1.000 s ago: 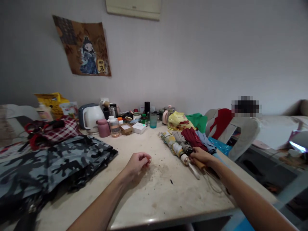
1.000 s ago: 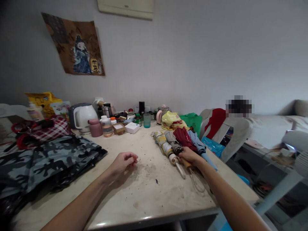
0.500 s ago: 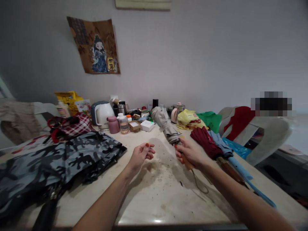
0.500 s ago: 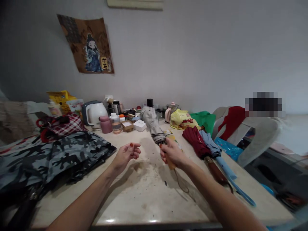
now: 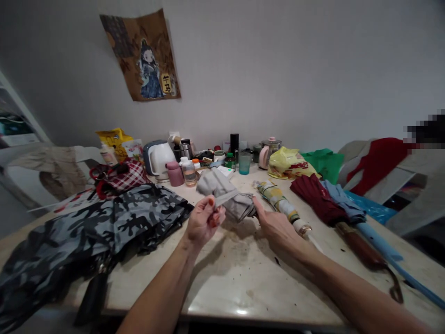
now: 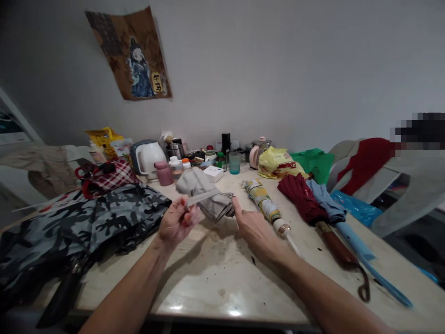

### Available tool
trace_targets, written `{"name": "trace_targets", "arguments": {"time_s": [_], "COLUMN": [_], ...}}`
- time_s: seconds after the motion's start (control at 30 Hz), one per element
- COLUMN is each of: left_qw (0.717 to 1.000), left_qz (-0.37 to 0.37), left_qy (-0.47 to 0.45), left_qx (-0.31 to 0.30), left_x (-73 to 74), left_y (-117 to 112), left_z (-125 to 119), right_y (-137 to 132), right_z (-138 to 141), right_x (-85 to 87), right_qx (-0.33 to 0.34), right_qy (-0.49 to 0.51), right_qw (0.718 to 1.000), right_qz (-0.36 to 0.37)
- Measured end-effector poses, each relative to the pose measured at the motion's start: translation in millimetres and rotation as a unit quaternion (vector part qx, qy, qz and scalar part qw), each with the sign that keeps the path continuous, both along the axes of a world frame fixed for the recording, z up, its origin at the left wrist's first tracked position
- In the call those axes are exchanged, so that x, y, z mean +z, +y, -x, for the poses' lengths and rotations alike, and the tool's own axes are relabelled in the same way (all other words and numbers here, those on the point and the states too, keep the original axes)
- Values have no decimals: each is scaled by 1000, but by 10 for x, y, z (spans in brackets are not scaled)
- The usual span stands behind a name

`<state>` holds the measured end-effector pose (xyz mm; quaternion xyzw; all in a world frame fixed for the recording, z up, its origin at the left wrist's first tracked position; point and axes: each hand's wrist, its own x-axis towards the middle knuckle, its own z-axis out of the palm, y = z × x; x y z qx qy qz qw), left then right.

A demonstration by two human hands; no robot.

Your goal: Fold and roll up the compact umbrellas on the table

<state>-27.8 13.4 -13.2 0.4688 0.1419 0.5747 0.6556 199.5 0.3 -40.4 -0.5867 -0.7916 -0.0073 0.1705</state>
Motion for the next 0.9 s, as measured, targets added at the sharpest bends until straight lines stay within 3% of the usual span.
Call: {"name": "trace_targets", "arguments": {"time_s": [0.07,0.13,0.17,0.2,0.27,0.3,0.33,0.37,0.47,0.57,0.63,0.7,0.8,0.83,0.9], "left_qw": [995,986,982,979,979,980,979,978,984,987,983,981,976,972,963], "left_qz": [-6,-3,5,19,72,108,142,165,152,148,174,183,157,148,124], "left_qy": [-95,-161,-188,-205,-188,-150,-101,-54,17,17,17,19,23,24,26], "left_qx": [-43,-43,-30,-12,43,74,102,117,87,65,60,65,151,183,238], "left_x": [108,174,186,183,133,92,46,-2,-113,-133,-105,-56,48,94,206], "left_y": [-90,-90,-54,0,134,199,253,293,322,277,249,226,174,148,79], "left_z": [72,180,232,275,314,308,287,258,169,138,140,150,194,224,308], "right_y": [25,13,-9,-39,-116,-155,-189,-212,-198,-114,-99,-148,-272,-300,-303], "right_z": [-23,4,34,71,143,169,184,186,164,224,351,517,721,755,756], "right_x": [-3,47,90,142,258,315,369,419,538,626,663,677,664,653,619], "right_qx": [-24,11,43,77,128,143,160,174,195,136,114,161,237,242,214], "right_qy": [-5,149,267,386,569,618,639,641,620,631,618,613,623,621,604], "right_qw": [1000,985,953,897,758,705,672,658,675,719,734,706,646,647,690], "right_qz": [7,82,140,200,291,317,338,355,350,258,259,316,372,371,338]}}
